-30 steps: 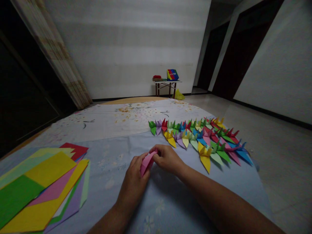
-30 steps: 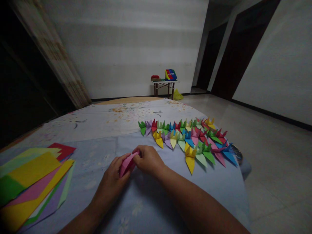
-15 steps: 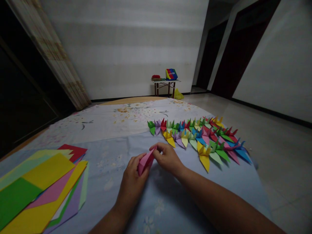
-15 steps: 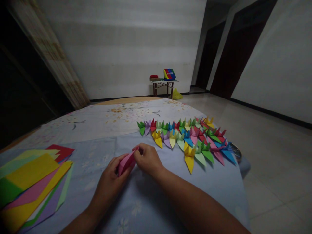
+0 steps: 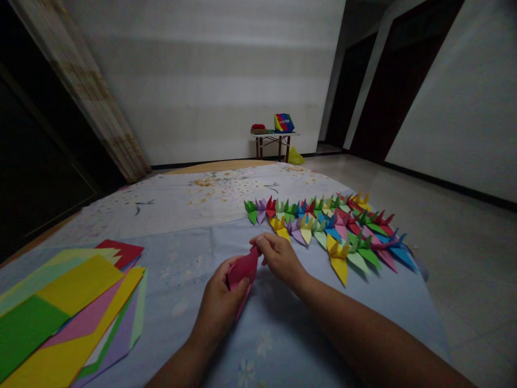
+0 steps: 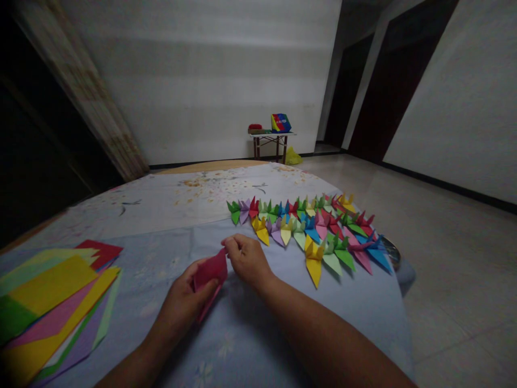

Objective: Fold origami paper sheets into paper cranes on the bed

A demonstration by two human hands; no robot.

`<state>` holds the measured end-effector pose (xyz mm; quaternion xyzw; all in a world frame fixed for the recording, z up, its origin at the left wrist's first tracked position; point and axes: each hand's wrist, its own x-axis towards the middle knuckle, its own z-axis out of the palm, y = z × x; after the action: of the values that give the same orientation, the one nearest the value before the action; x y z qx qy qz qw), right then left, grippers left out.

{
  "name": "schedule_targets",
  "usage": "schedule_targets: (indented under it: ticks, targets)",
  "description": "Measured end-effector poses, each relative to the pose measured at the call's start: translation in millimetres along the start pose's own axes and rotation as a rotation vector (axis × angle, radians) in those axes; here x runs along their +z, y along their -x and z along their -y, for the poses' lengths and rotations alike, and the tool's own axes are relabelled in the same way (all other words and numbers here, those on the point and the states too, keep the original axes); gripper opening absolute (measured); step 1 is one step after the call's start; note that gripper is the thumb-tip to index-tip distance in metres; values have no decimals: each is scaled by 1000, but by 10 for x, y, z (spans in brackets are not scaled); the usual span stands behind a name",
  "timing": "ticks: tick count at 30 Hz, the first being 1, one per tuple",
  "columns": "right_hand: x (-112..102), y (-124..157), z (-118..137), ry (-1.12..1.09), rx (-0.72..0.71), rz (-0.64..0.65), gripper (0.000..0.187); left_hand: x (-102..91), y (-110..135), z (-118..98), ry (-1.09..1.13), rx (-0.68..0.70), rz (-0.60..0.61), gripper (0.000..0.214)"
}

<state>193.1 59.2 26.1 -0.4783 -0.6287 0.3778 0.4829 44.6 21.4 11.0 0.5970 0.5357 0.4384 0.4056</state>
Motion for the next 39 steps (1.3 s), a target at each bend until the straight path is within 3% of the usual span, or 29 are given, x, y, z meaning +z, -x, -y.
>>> schedule_targets:
  ticks: [4, 8, 10, 19, 27, 34, 39]
  targets:
    - [-71, -30, -40, -172, 81, 128, 27, -4, -14, -14, 159, -136, 43, 46]
    - [-118, -36, -102, -203, 53, 349, 30, -5, -12, -1, 253, -162, 74, 48]
    - [-122, -38, -140, -211, 59, 389, 30, -3, -9, 8, 269, -160, 101, 49]
    - [-122, -69, -172, -466, 229, 372, 34, 14, 10, -39, 236, -175, 164, 48]
    - [-122, -71, -180, -332, 256, 298, 38, 19, 25, -53, 240, -181, 186, 48]
    - [-260, -96, -105, -251, 250, 481, 41, 19, 27, -50, 280, -207, 169, 51]
    - [-251, -45, -123, -228, 250, 416, 41, 38, 40, -45, 274, -191, 192, 52]
